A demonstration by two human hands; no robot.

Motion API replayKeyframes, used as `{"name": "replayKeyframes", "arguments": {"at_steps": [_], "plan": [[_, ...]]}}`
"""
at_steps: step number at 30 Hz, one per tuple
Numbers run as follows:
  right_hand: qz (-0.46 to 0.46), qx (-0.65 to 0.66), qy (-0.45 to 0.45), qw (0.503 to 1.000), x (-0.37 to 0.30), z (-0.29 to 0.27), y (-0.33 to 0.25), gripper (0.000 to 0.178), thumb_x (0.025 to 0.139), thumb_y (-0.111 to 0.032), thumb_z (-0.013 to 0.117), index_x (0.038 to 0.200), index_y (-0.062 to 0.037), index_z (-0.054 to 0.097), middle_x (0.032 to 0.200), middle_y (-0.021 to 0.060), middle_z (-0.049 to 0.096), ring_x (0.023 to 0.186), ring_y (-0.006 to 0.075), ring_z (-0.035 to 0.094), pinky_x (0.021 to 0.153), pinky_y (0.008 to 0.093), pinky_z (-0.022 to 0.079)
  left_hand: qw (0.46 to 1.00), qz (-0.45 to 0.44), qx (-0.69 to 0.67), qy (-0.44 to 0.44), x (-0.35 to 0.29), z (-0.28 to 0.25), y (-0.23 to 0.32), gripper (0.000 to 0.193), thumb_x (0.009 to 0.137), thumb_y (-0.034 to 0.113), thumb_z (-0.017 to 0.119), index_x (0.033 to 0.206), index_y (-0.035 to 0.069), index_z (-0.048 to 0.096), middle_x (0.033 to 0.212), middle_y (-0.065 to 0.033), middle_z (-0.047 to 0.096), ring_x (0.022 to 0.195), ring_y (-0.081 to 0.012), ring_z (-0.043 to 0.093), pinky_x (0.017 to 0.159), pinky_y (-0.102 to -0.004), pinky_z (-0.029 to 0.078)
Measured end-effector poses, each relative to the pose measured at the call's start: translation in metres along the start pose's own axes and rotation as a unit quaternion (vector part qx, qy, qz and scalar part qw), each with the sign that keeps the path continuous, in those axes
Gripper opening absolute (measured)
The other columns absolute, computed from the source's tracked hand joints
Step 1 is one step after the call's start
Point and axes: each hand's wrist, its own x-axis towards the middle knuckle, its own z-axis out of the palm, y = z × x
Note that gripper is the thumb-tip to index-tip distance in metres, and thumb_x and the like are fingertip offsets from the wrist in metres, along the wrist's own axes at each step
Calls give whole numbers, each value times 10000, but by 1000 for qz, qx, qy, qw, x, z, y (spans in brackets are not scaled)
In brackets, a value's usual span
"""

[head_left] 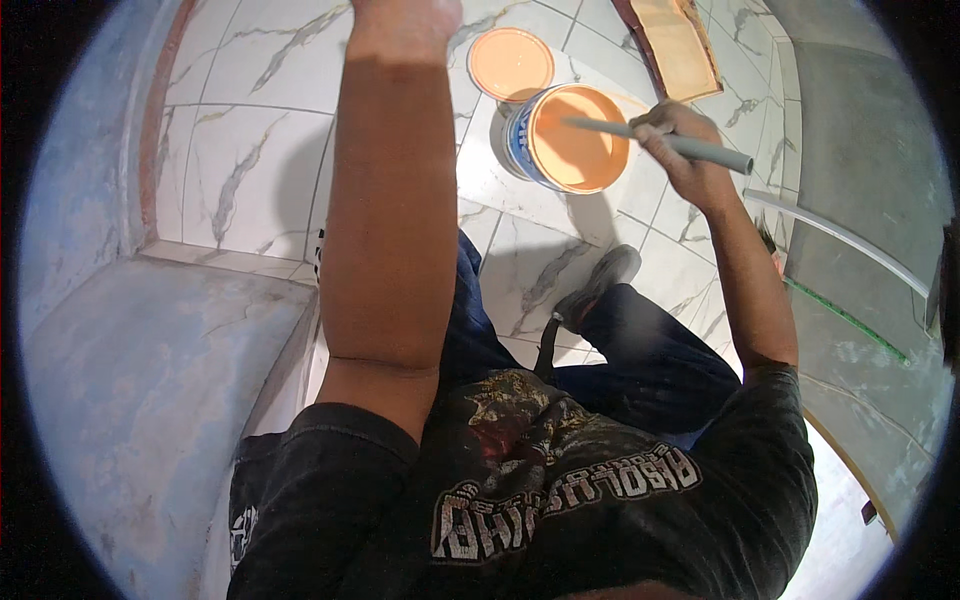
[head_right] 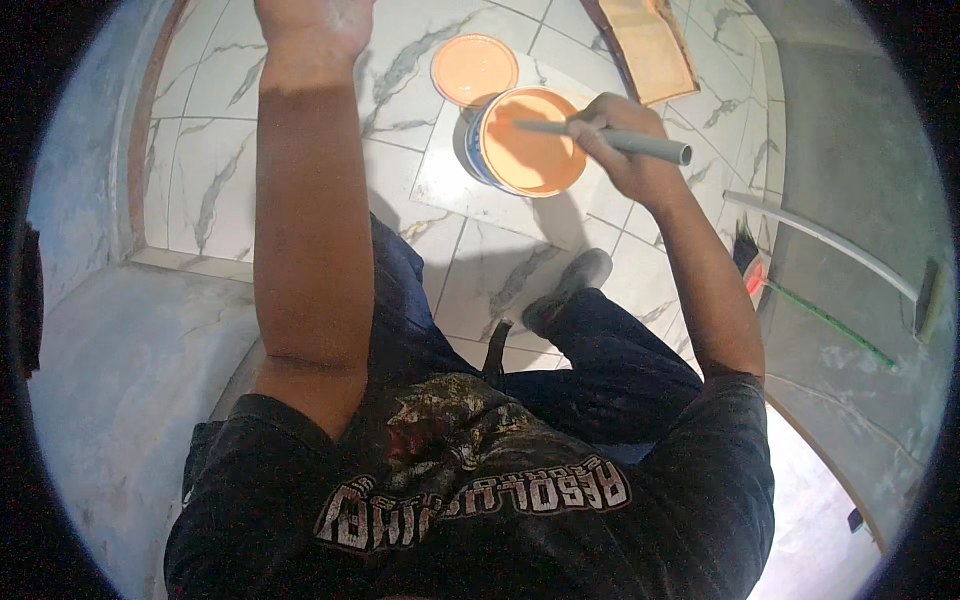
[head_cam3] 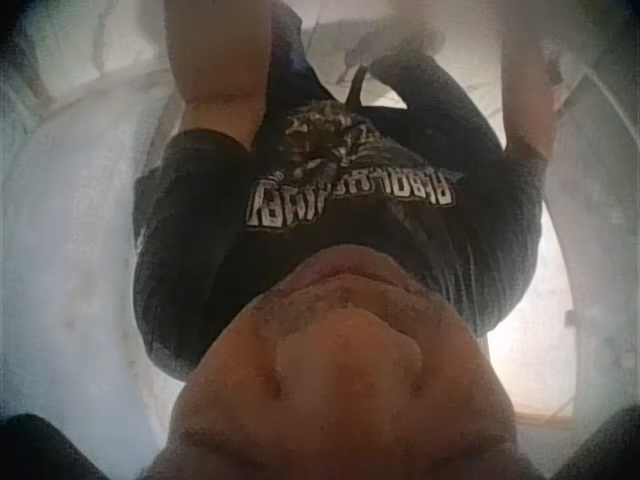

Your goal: The person is opening a bucket of orange paint, stirring it with a plastic stick, and pouring it into a paint tray.

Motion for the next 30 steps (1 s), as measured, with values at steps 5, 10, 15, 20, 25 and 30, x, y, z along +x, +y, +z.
{"name": "replayKeyframes", "arguments": {"at_steps": [5,10,15,20,25,30], "plan": [[114,46,-107,987,-1,-12,25,285,882,-242,678,776,3,580,720,81,598,677,146,555,609,311,448,999,-43,-23,25,8,-4,-1,733,975,574,194,1379,-5,392,1425,-244,386,1223,-380,439,1057,-488,280],[101,-67,-2,993,28,-16,45,268,875,-226,678,765,-6,573,668,88,563,604,181,512,558,326,410,997,-56,-38,27,3,-5,3,743,973,581,204,1384,-11,384,1424,-245,385,1229,-386,436,1055,-488,283],[7,-4,-81,997,16,22,24,293,880,-260,667,815,15,587,701,104,562,655,199,553,588,320,433,945,-186,-247,-103,6,-13,22,731,979,567,195,1390,-10,378,1441,-249,365,1257,-393,418,1081,-495,261],[59,12,-135,989,7,-8,26,287,882,-257,665,791,4,588,672,82,567,623,182,541,573,325,434,1000,-27,-17,2,1,-8,5,726,984,560,186,1395,-9,372,1450,-253,353,1269,-398,408,1094,-496,249],[38,-37,21,998,32,5,32,321,889,-265,663,746,-3,546,645,90,525,594,179,482,562,341,401,999,-29,-13,21,-5,-2,2,727,983,561,187,1398,-8,368,1448,-253,354,1256,-398,415,1090,-494,254],[-3,63,-88,994,5,20,21,317,878,-257,681,753,2,546,667,85,551,605,189,509,551,336,398,999,-35,-5,16,-8,1,3,727,981,566,187,1402,1,371,1446,-244,361,1250,-391,417,1083,-491,262]]}}
